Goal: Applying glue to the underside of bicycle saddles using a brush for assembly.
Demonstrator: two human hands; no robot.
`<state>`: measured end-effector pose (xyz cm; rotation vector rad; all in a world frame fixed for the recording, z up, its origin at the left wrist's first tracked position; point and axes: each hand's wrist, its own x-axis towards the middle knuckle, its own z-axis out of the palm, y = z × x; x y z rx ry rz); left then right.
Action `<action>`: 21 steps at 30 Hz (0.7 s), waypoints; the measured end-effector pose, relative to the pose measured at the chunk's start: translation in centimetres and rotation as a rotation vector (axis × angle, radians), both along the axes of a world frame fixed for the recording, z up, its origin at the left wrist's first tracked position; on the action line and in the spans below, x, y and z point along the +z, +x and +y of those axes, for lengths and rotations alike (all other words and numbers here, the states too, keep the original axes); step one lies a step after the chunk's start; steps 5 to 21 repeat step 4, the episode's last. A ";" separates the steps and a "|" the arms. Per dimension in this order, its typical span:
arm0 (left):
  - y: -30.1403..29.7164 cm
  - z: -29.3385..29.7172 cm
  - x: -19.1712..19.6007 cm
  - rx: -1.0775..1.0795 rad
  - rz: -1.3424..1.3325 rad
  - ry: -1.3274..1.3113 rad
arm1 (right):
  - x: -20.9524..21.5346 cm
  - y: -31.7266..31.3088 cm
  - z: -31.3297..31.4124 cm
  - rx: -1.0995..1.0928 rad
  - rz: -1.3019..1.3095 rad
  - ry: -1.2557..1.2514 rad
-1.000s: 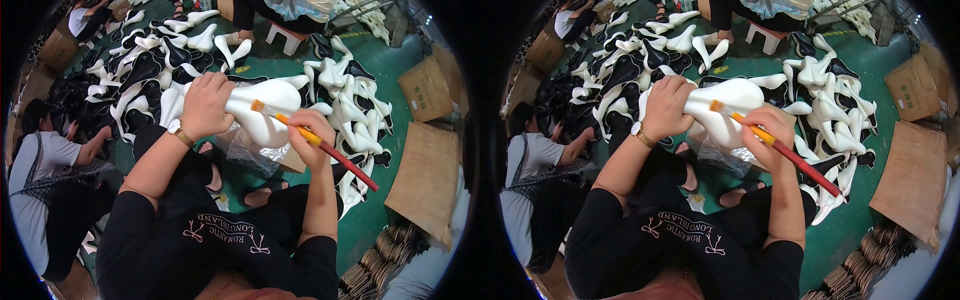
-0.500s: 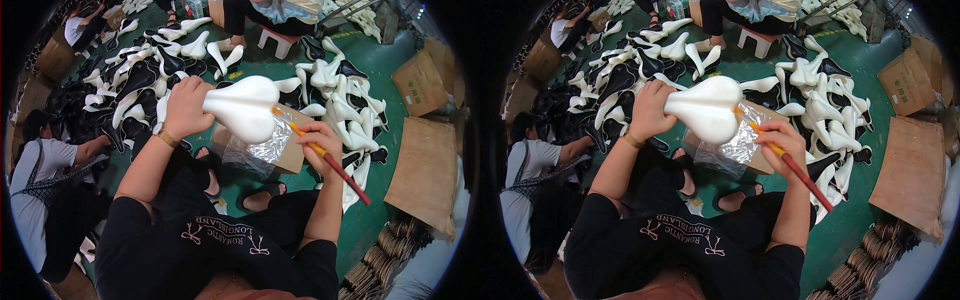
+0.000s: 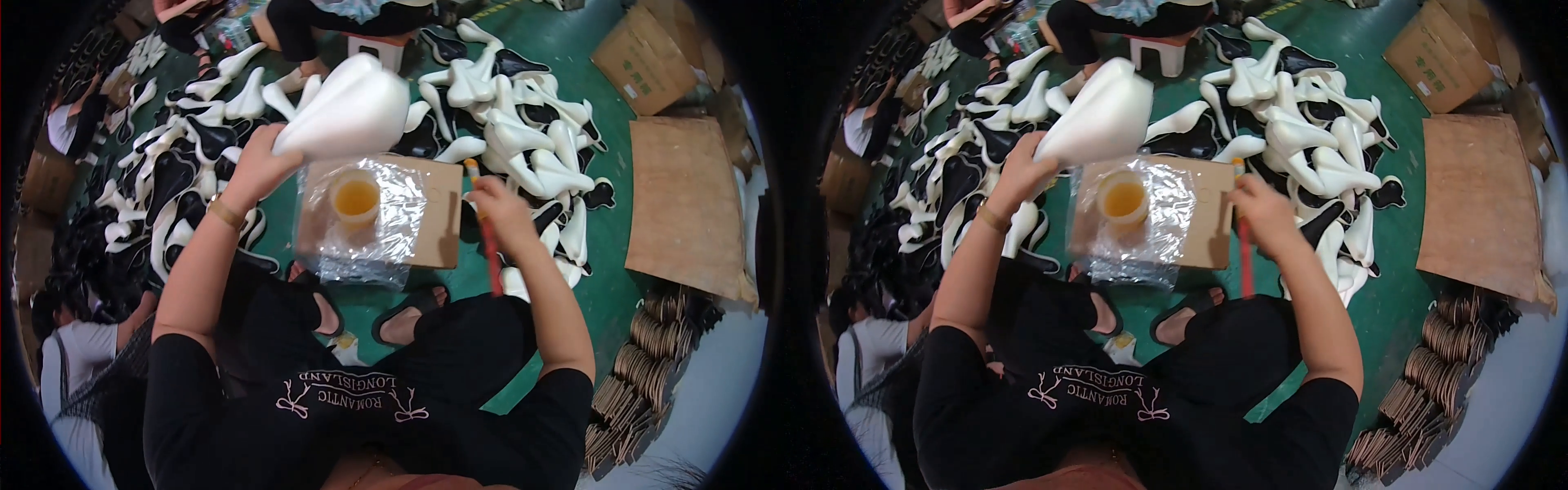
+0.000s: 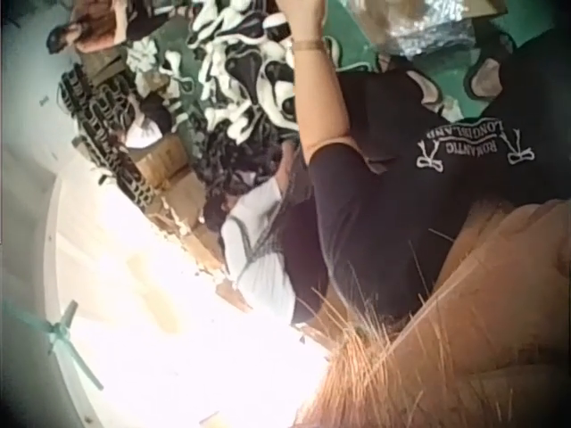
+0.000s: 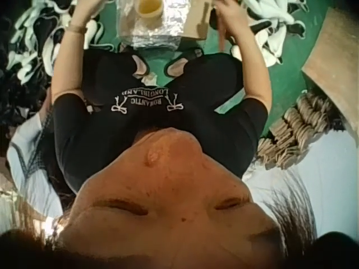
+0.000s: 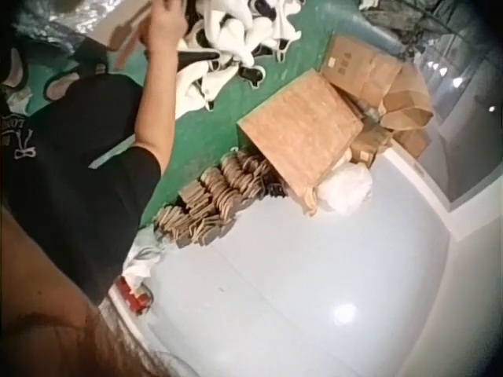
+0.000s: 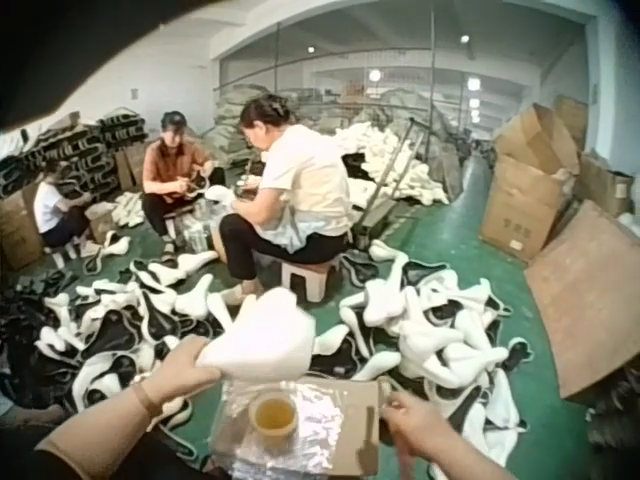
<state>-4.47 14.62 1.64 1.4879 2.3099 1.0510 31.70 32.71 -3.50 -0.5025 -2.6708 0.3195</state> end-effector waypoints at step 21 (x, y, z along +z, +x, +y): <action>1.3 11.8 -0.6 -0.170 -0.341 -0.041 | -8.8 -3.2 2.3 -0.076 -0.309 -0.262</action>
